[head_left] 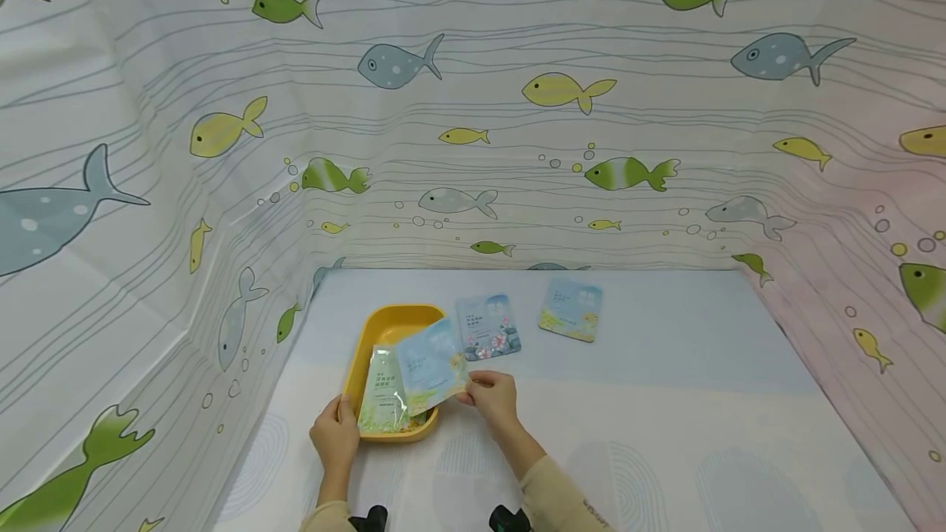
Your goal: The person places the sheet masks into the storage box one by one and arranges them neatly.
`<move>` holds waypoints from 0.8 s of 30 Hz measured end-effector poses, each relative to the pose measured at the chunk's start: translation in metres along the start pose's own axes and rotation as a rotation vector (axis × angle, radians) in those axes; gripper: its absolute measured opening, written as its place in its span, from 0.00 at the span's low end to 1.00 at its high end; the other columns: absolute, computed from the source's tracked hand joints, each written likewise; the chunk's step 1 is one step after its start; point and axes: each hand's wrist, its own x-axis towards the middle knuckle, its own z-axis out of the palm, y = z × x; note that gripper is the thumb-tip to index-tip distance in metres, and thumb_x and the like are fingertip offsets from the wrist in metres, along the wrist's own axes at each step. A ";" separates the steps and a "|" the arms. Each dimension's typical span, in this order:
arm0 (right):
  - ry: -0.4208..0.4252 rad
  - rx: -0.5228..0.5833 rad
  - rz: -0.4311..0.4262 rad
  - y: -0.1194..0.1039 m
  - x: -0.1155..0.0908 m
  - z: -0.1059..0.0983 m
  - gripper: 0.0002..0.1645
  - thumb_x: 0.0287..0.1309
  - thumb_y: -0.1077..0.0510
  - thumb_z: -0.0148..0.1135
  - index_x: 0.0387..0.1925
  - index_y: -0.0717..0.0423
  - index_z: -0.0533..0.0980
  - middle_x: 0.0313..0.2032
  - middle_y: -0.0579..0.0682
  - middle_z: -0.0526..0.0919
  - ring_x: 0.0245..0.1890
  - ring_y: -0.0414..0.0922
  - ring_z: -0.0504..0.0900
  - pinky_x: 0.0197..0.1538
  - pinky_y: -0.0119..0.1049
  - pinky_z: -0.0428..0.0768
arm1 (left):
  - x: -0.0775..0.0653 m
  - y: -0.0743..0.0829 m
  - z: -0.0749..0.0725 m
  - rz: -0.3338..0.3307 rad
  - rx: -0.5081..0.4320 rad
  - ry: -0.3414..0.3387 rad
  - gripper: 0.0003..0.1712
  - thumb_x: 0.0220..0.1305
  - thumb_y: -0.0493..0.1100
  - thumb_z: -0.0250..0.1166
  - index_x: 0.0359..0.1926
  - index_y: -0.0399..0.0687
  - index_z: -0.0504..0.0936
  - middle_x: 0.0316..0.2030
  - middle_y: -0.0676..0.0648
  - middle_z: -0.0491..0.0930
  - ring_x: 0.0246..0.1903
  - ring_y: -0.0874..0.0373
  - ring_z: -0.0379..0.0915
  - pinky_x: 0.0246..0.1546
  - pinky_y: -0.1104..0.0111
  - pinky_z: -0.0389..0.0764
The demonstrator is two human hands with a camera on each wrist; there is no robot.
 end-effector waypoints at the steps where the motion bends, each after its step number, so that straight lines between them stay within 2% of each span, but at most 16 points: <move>1: 0.009 -0.026 0.000 0.001 0.000 0.002 0.13 0.49 0.75 0.55 0.39 0.79 0.76 0.24 0.57 0.82 0.18 0.40 0.82 0.29 0.30 0.82 | 0.000 0.000 0.000 -0.001 -0.001 -0.001 0.13 0.63 0.32 0.55 0.41 0.23 0.80 0.39 0.26 0.79 0.43 0.29 0.75 0.45 0.43 0.73; 7: 0.024 -0.115 -0.050 0.005 -0.001 0.016 0.13 0.49 0.73 0.55 0.39 0.77 0.77 0.24 0.58 0.82 0.21 0.49 0.85 0.29 0.32 0.82 | 0.000 0.001 -0.001 -0.008 0.000 -0.004 0.13 0.64 0.32 0.55 0.42 0.22 0.79 0.39 0.26 0.79 0.43 0.29 0.75 0.46 0.43 0.72; 12: 0.016 -0.179 -0.109 0.007 -0.003 0.025 0.11 0.49 0.73 0.56 0.36 0.76 0.78 0.22 0.57 0.82 0.21 0.51 0.85 0.29 0.31 0.82 | -0.001 0.001 -0.001 -0.005 0.000 -0.007 0.13 0.64 0.32 0.54 0.42 0.22 0.79 0.39 0.26 0.79 0.43 0.29 0.74 0.46 0.43 0.72; 18: -0.035 -0.185 -0.119 0.012 -0.005 0.032 0.12 0.47 0.72 0.58 0.37 0.76 0.77 0.22 0.57 0.83 0.23 0.55 0.85 0.30 0.34 0.83 | -0.001 0.001 0.000 0.014 -0.007 0.008 0.13 0.63 0.31 0.55 0.41 0.22 0.80 0.38 0.26 0.79 0.42 0.29 0.75 0.45 0.43 0.72; 21: -0.067 -0.228 -0.152 0.016 -0.005 0.035 0.12 0.45 0.72 0.60 0.36 0.75 0.78 0.22 0.56 0.83 0.20 0.53 0.85 0.26 0.34 0.82 | -0.001 0.000 0.000 0.022 -0.007 0.011 0.13 0.62 0.31 0.55 0.41 0.22 0.79 0.38 0.25 0.79 0.42 0.29 0.75 0.45 0.42 0.72; 24: -0.091 -0.347 -0.214 0.019 -0.007 0.038 0.11 0.44 0.70 0.63 0.33 0.72 0.80 0.20 0.53 0.83 0.15 0.45 0.82 0.20 0.30 0.79 | -0.001 0.001 0.000 0.022 -0.004 0.006 0.13 0.63 0.31 0.55 0.41 0.22 0.79 0.39 0.25 0.79 0.42 0.29 0.74 0.45 0.42 0.72</move>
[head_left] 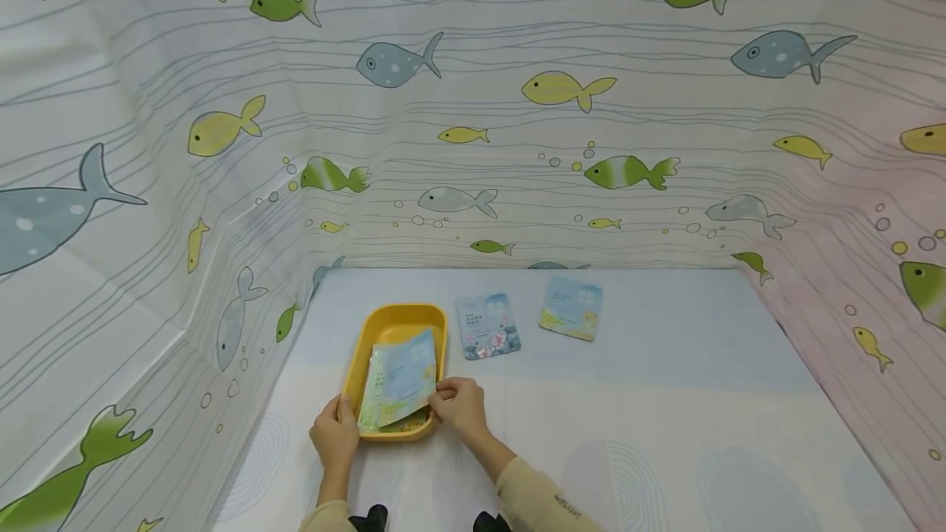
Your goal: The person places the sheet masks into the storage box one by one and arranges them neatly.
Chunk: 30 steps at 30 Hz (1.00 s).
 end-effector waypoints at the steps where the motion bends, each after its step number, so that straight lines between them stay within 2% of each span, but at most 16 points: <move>1: -0.004 -0.056 -0.033 0.000 -0.001 0.001 0.10 0.44 0.69 0.64 0.32 0.70 0.80 0.20 0.51 0.83 0.15 0.41 0.80 0.19 0.28 0.77 | 0.000 0.000 0.000 0.000 0.000 0.000 0.13 0.63 0.31 0.55 0.41 0.22 0.79 0.39 0.25 0.79 0.42 0.29 0.74 0.45 0.42 0.72; 4: -0.002 -0.205 -0.130 0.001 -0.003 0.005 0.09 0.42 0.66 0.65 0.30 0.67 0.82 0.19 0.48 0.83 0.16 0.35 0.77 0.21 0.26 0.75 | 0.001 0.000 0.000 0.003 -0.002 0.005 0.12 0.62 0.31 0.55 0.41 0.23 0.80 0.38 0.26 0.79 0.42 0.29 0.75 0.45 0.42 0.72; 7: 0.017 -0.319 -0.218 0.002 -0.004 0.008 0.08 0.42 0.65 0.65 0.28 0.65 0.83 0.19 0.46 0.83 0.20 0.35 0.77 0.24 0.25 0.75 | 0.001 0.000 0.000 0.016 -0.004 0.017 0.12 0.61 0.31 0.55 0.40 0.23 0.80 0.37 0.26 0.79 0.41 0.28 0.75 0.44 0.42 0.72; 9: 0.018 -0.378 -0.246 0.002 -0.005 0.011 0.08 0.43 0.64 0.66 0.29 0.64 0.83 0.19 0.45 0.83 0.21 0.36 0.78 0.24 0.26 0.75 | 0.001 0.000 -0.001 0.021 -0.003 0.021 0.12 0.61 0.30 0.55 0.39 0.23 0.80 0.37 0.26 0.80 0.41 0.28 0.75 0.43 0.42 0.72; 13: 0.006 -0.451 -0.238 0.003 -0.008 0.016 0.07 0.44 0.63 0.66 0.30 0.60 0.83 0.20 0.42 0.81 0.21 0.34 0.77 0.23 0.25 0.72 | 0.001 -0.001 -0.001 0.012 -0.005 0.016 0.12 0.62 0.31 0.55 0.40 0.23 0.80 0.38 0.26 0.79 0.41 0.28 0.75 0.44 0.42 0.72; 20: 0.025 -0.459 -0.267 0.000 -0.011 0.019 0.06 0.43 0.65 0.65 0.28 0.61 0.83 0.17 0.40 0.78 0.17 0.31 0.71 0.18 0.24 0.68 | 0.002 0.000 0.000 0.010 -0.012 0.006 0.12 0.62 0.31 0.55 0.41 0.22 0.80 0.38 0.25 0.79 0.42 0.29 0.75 0.44 0.42 0.73; 24: 0.006 -0.516 -0.276 -0.002 -0.012 0.019 0.02 0.44 0.65 0.64 0.21 0.57 0.79 0.14 0.38 0.72 0.15 0.31 0.66 0.17 0.23 0.63 | 0.002 -0.001 0.000 0.002 -0.014 0.006 0.12 0.62 0.31 0.55 0.41 0.22 0.80 0.39 0.25 0.79 0.42 0.28 0.74 0.45 0.42 0.72; 28: -0.023 -0.606 -0.262 -0.004 -0.013 0.020 0.14 0.45 0.64 0.64 0.13 0.52 0.69 0.11 0.37 0.63 0.12 0.33 0.59 0.14 0.25 0.56 | 0.001 -0.001 0.000 -0.015 -0.005 0.001 0.13 0.63 0.31 0.55 0.41 0.22 0.80 0.39 0.25 0.79 0.43 0.29 0.74 0.46 0.43 0.72; 30: -0.022 -0.632 -0.258 -0.006 -0.013 0.021 0.13 0.45 0.64 0.64 0.14 0.53 0.70 0.10 0.38 0.64 0.12 0.33 0.59 0.14 0.26 0.56 | 0.001 -0.001 0.000 -0.018 -0.002 0.001 0.13 0.62 0.31 0.54 0.41 0.22 0.79 0.39 0.25 0.79 0.43 0.29 0.74 0.46 0.43 0.72</move>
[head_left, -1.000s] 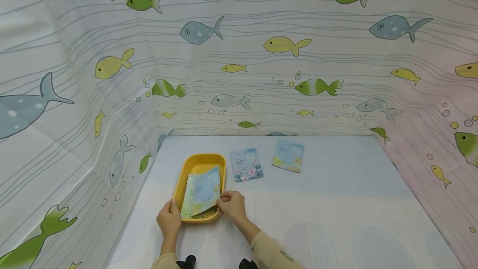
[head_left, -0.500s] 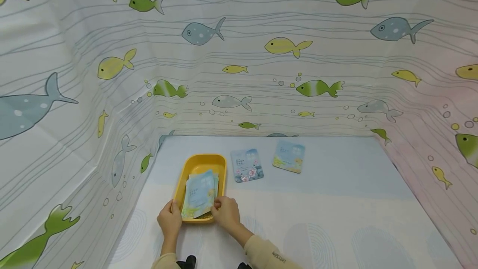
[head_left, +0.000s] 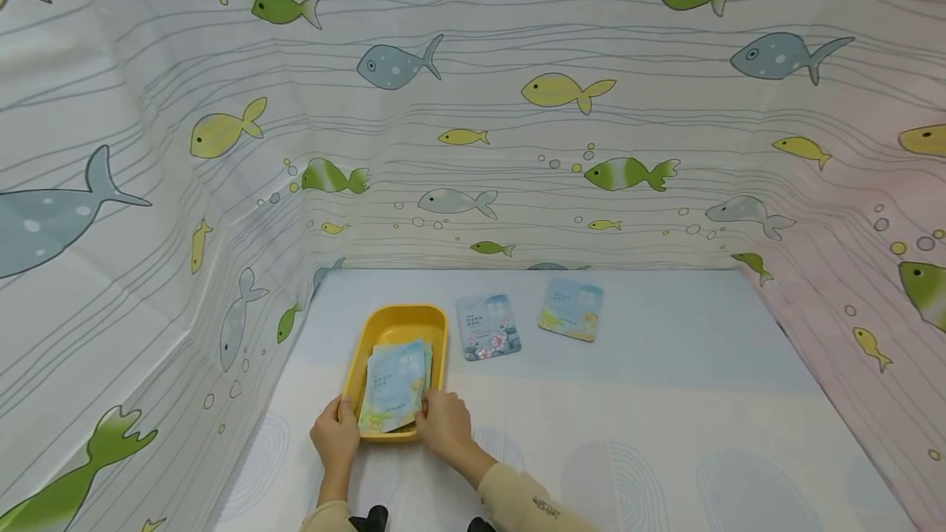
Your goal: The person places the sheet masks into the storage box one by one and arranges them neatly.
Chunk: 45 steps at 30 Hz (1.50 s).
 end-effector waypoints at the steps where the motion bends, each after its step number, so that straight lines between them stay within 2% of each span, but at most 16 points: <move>1: 0.001 -0.008 0.004 -0.001 0.000 0.000 0.10 0.45 0.64 0.64 0.15 0.55 0.73 0.11 0.39 0.66 0.12 0.33 0.60 0.14 0.26 0.57 | 0.000 0.000 0.000 0.001 0.002 0.000 0.13 0.62 0.31 0.54 0.41 0.22 0.79 0.39 0.25 0.79 0.43 0.29 0.74 0.45 0.43 0.72; 3: 0.005 -0.011 0.012 -0.002 0.000 0.000 0.01 0.45 0.65 0.64 0.22 0.60 0.79 0.12 0.40 0.71 0.13 0.34 0.64 0.14 0.27 0.61 | 0.000 0.000 0.000 0.004 0.002 -0.001 0.13 0.62 0.31 0.54 0.41 0.22 0.79 0.39 0.25 0.79 0.42 0.28 0.74 0.45 0.43 0.72; 6: -0.001 -0.012 0.029 -0.002 0.001 0.000 0.09 0.45 0.65 0.65 0.33 0.63 0.82 0.16 0.42 0.78 0.15 0.34 0.69 0.17 0.27 0.66 | 0.000 -0.001 0.000 0.001 0.005 -0.006 0.13 0.63 0.31 0.54 0.41 0.23 0.80 0.39 0.26 0.79 0.43 0.29 0.74 0.45 0.43 0.72; 11: -0.014 0.051 0.025 0.001 0.002 0.001 0.09 0.45 0.65 0.66 0.33 0.62 0.82 0.18 0.43 0.80 0.16 0.33 0.71 0.18 0.27 0.68 | 0.000 -0.001 0.001 -0.019 0.009 -0.022 0.14 0.64 0.32 0.54 0.42 0.23 0.79 0.40 0.26 0.79 0.44 0.29 0.74 0.47 0.43 0.72; 14: -0.035 0.183 0.009 0.007 0.003 0.001 0.08 0.45 0.65 0.66 0.32 0.63 0.81 0.18 0.44 0.81 0.16 0.31 0.72 0.19 0.24 0.69 | 0.001 -0.002 0.001 -0.021 0.013 -0.026 0.14 0.64 0.32 0.54 0.42 0.23 0.79 0.40 0.26 0.79 0.44 0.29 0.74 0.47 0.43 0.72; 20: -0.107 0.606 -0.036 0.025 0.007 -0.003 0.06 0.48 0.66 0.67 0.29 0.67 0.80 0.20 0.51 0.82 0.11 0.31 0.73 0.15 0.26 0.73 | 0.001 -0.002 0.000 -0.026 0.021 -0.030 0.14 0.65 0.33 0.54 0.43 0.22 0.79 0.41 0.26 0.78 0.45 0.29 0.73 0.48 0.43 0.71; 22: -0.094 0.663 -0.058 0.031 0.010 -0.007 0.05 0.49 0.66 0.66 0.27 0.66 0.79 0.19 0.50 0.81 0.12 0.31 0.72 0.14 0.26 0.73 | 0.001 -0.002 0.000 -0.025 0.018 -0.028 0.14 0.65 0.33 0.54 0.43 0.22 0.79 0.41 0.26 0.78 0.45 0.29 0.73 0.48 0.43 0.71; 24: -0.040 0.665 -0.115 0.040 0.014 -0.011 0.04 0.50 0.65 0.65 0.25 0.65 0.79 0.18 0.47 0.80 0.12 0.30 0.72 0.14 0.25 0.73 | 0.001 -0.002 0.000 -0.013 0.014 -0.021 0.14 0.64 0.32 0.54 0.42 0.22 0.79 0.40 0.25 0.78 0.45 0.28 0.73 0.47 0.43 0.72; 26: 0.002 0.641 -0.099 0.049 0.018 -0.018 0.04 0.51 0.65 0.65 0.24 0.64 0.79 0.19 0.48 0.81 0.14 0.31 0.74 0.16 0.25 0.74 | 0.000 0.000 0.000 -0.003 0.008 -0.013 0.14 0.64 0.32 0.54 0.42 0.22 0.79 0.40 0.25 0.78 0.44 0.28 0.74 0.46 0.42 0.72; 29: 0.061 0.574 -0.040 0.065 0.027 -0.032 0.05 0.51 0.65 0.65 0.25 0.65 0.79 0.21 0.51 0.82 0.16 0.34 0.76 0.19 0.25 0.75 | 0.000 0.002 0.000 0.000 -0.002 -0.009 0.13 0.64 0.32 0.54 0.41 0.22 0.79 0.39 0.25 0.79 0.43 0.28 0.74 0.45 0.42 0.72; 30: 0.066 0.546 0.012 0.070 0.030 -0.038 0.05 0.51 0.64 0.65 0.26 0.65 0.80 0.22 0.53 0.82 0.17 0.35 0.76 0.20 0.26 0.76 | 0.000 0.003 0.000 -0.002 -0.003 -0.010 0.13 0.64 0.32 0.54 0.41 0.22 0.79 0.39 0.25 0.79 0.43 0.29 0.74 0.45 0.42 0.72; 33: 0.147 0.430 0.081 0.090 0.040 -0.053 0.05 0.51 0.63 0.65 0.27 0.64 0.81 0.23 0.52 0.83 0.20 0.37 0.77 0.24 0.27 0.76 | 0.000 0.005 -0.002 -0.012 -0.003 -0.013 0.14 0.64 0.32 0.54 0.41 0.22 0.79 0.40 0.26 0.79 0.44 0.29 0.74 0.46 0.43 0.72; 38: 0.272 0.279 0.156 0.124 0.051 -0.074 0.06 0.51 0.64 0.65 0.32 0.65 0.81 0.25 0.53 0.83 0.24 0.46 0.81 0.28 0.35 0.79 | -0.001 0.006 -0.003 -0.013 -0.002 -0.007 0.13 0.64 0.32 0.55 0.41 0.22 0.79 0.39 0.25 0.79 0.44 0.29 0.74 0.46 0.43 0.72; 42: 0.303 0.178 0.251 0.148 0.057 -0.092 0.14 0.52 0.62 0.64 0.40 0.68 0.79 0.29 0.58 0.82 0.27 0.52 0.81 0.30 0.42 0.79 | -0.001 0.006 -0.003 -0.009 -0.005 -0.004 0.13 0.63 0.31 0.55 0.41 0.22 0.79 0.39 0.25 0.79 0.43 0.28 0.74 0.45 0.43 0.72; 45: 0.306 0.098 0.327 0.166 0.061 -0.104 0.20 0.54 0.61 0.62 0.47 0.69 0.76 0.35 0.63 0.80 0.33 0.56 0.79 0.35 0.47 0.78 | -0.001 0.006 -0.002 0.002 -0.004 -0.002 0.13 0.63 0.31 0.55 0.41 0.21 0.79 0.39 0.25 0.79 0.43 0.28 0.74 0.45 0.42 0.72</move>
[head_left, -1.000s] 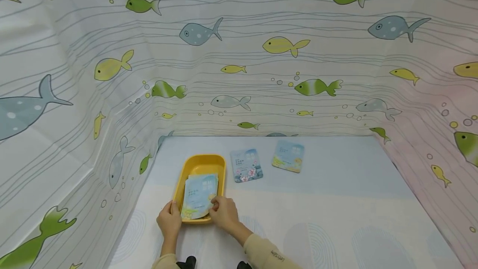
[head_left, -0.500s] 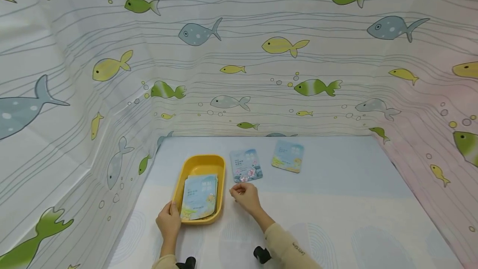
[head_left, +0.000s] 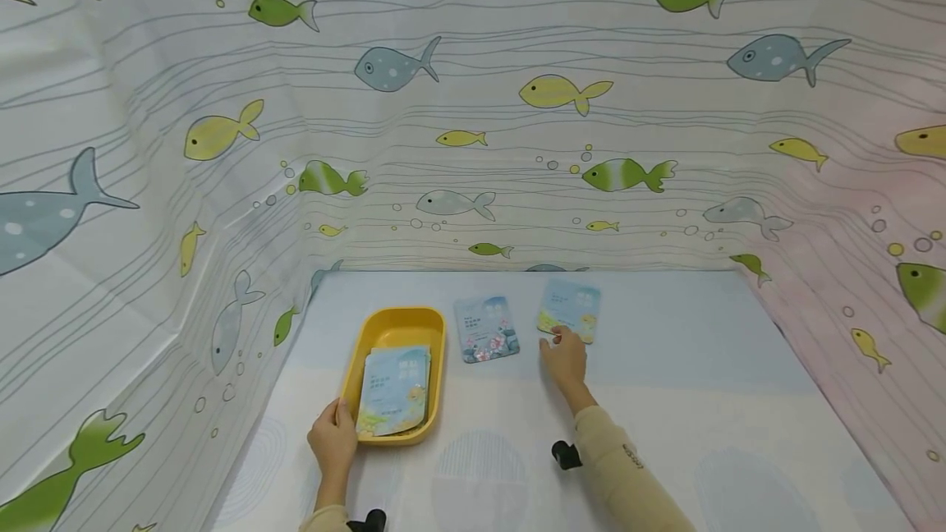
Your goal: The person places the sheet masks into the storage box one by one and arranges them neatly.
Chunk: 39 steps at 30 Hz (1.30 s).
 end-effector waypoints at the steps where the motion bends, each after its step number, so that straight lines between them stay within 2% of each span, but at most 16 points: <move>1: 0.004 -0.024 0.020 0.005 0.004 -0.003 0.21 0.55 0.60 0.62 0.49 0.70 0.74 0.38 0.64 0.78 0.36 0.58 0.78 0.37 0.49 0.77 | 0.000 0.000 0.000 0.003 0.001 -0.001 0.13 0.63 0.31 0.55 0.41 0.21 0.79 0.39 0.25 0.79 0.43 0.28 0.74 0.45 0.42 0.72; 5: 0.030 -0.084 0.108 0.022 0.017 -0.012 0.27 0.58 0.58 0.58 0.56 0.71 0.68 0.48 0.71 0.69 0.48 0.65 0.70 0.46 0.55 0.73 | 0.000 -0.001 0.002 0.000 0.012 -0.009 0.13 0.63 0.32 0.54 0.41 0.22 0.79 0.39 0.25 0.78 0.43 0.28 0.74 0.45 0.42 0.72; 9: 0.029 -0.121 0.209 0.033 0.024 -0.016 0.31 0.60 0.55 0.55 0.58 0.73 0.64 0.52 0.75 0.63 0.52 0.68 0.62 0.50 0.57 0.67 | 0.000 -0.002 0.002 -0.012 0.019 -0.020 0.14 0.64 0.32 0.54 0.42 0.22 0.79 0.40 0.25 0.78 0.44 0.28 0.74 0.46 0.43 0.72; 14: -0.006 -0.180 0.283 0.040 0.029 -0.017 0.29 0.59 0.54 0.54 0.52 0.76 0.64 0.49 0.77 0.64 0.50 0.70 0.64 0.50 0.58 0.66 | 0.001 -0.001 0.003 -0.038 0.018 -0.047 0.15 0.65 0.33 0.53 0.44 0.21 0.78 0.42 0.25 0.78 0.46 0.29 0.73 0.48 0.43 0.71; 21: -0.032 -0.200 0.294 0.041 0.034 -0.018 0.27 0.59 0.55 0.54 0.47 0.77 0.66 0.45 0.76 0.68 0.46 0.70 0.69 0.47 0.57 0.69 | 0.001 -0.002 0.004 -0.034 0.014 -0.042 0.15 0.65 0.33 0.54 0.43 0.22 0.78 0.41 0.25 0.78 0.46 0.29 0.73 0.48 0.43 0.72; 28: 0.000 -0.117 0.351 0.043 0.041 -0.020 0.21 0.57 0.61 0.59 0.43 0.77 0.69 0.41 0.73 0.75 0.44 0.67 0.75 0.45 0.55 0.74 | 0.000 -0.003 0.004 0.005 0.011 -0.019 0.13 0.64 0.32 0.55 0.41 0.22 0.79 0.39 0.25 0.79 0.43 0.28 0.74 0.46 0.42 0.72; 35: 0.034 0.000 0.418 0.052 0.047 -0.024 0.19 0.53 0.61 0.60 0.43 0.72 0.77 0.44 0.68 0.80 0.46 0.63 0.77 0.48 0.52 0.75 | -0.001 -0.005 0.003 0.041 0.004 0.012 0.12 0.63 0.31 0.55 0.39 0.22 0.80 0.37 0.25 0.79 0.41 0.28 0.75 0.43 0.42 0.73; 37: 0.042 0.069 0.454 0.056 0.050 -0.024 0.18 0.53 0.62 0.58 0.43 0.72 0.78 0.39 0.65 0.83 0.40 0.59 0.82 0.44 0.48 0.79 | 0.000 -0.006 0.003 0.047 0.003 0.018 0.12 0.62 0.31 0.55 0.39 0.22 0.80 0.36 0.25 0.79 0.40 0.28 0.75 0.43 0.42 0.73; 39: 0.051 0.164 0.502 0.058 0.051 -0.024 0.18 0.52 0.65 0.57 0.43 0.74 0.77 0.31 0.63 0.84 0.30 0.52 0.85 0.36 0.41 0.82 | -0.001 -0.006 0.002 0.049 0.005 0.019 0.12 0.62 0.31 0.55 0.39 0.21 0.79 0.37 0.25 0.79 0.40 0.28 0.75 0.43 0.42 0.73</move>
